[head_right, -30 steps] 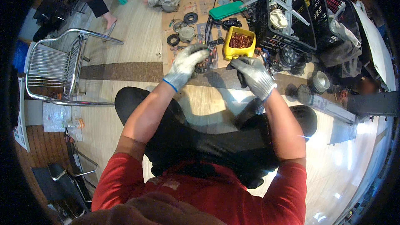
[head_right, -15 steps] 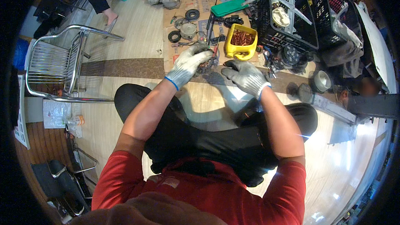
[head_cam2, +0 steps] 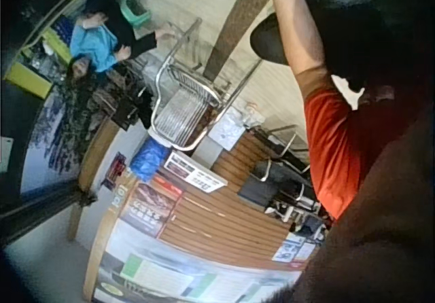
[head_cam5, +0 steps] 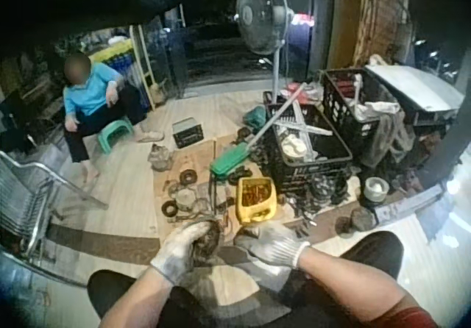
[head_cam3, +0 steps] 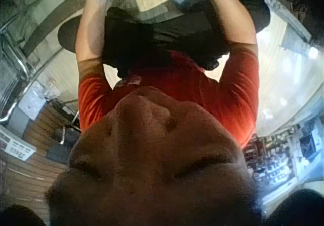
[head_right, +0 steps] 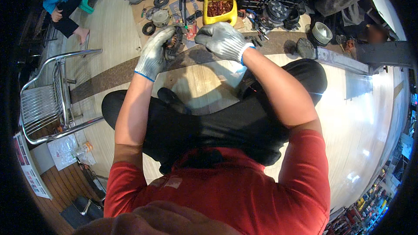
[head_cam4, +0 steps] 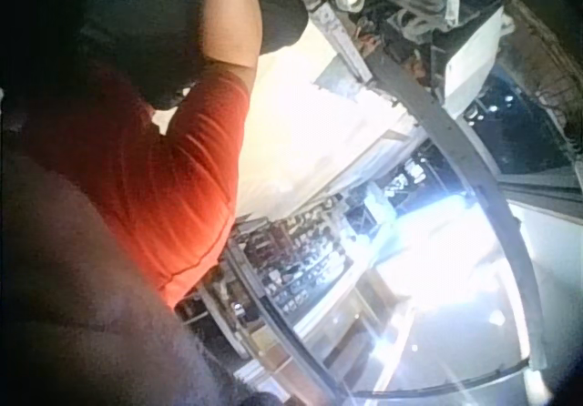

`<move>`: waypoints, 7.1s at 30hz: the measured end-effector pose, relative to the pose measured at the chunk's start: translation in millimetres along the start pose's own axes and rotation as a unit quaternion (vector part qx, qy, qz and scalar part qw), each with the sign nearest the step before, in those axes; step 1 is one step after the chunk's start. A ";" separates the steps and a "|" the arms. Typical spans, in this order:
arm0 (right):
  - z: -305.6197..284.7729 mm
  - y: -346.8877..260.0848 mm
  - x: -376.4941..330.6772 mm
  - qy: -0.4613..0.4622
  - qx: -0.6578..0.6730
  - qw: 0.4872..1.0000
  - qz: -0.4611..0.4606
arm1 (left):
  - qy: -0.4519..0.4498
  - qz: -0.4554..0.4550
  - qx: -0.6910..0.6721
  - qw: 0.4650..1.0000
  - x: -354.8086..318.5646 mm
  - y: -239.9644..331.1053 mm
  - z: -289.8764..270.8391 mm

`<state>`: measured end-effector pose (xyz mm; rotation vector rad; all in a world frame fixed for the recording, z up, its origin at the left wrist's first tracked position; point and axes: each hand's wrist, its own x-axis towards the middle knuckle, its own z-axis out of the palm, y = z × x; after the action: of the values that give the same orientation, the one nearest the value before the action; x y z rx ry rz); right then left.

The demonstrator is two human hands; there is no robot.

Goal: The person uses pliers to pull a wire through a mechanical component and then wraps thin wire around the copper coils of a motor stator while sitting among various automotive tools and parts.

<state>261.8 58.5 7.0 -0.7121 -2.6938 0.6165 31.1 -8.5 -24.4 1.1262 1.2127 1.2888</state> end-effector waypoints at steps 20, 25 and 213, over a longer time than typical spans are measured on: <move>12.9 -36.6 0.3 -0.149 0.362 0.899 0.197 | 0.187 -0.110 -0.187 0.958 -0.3 18.8 16.9; -12.5 -59.2 3.0 -0.140 0.381 0.882 0.241 | 0.207 -0.044 -0.017 0.977 3.3 19.9 7.5; 2.5 24.6 73.2 -0.068 0.565 0.818 0.081 | 0.069 -0.013 -0.438 0.896 -74.7 98.8 5.6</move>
<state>209.5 115.4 5.2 -0.5162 -1.7938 2.0699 35.4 -82.7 74.8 0.3574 0.5891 1.6579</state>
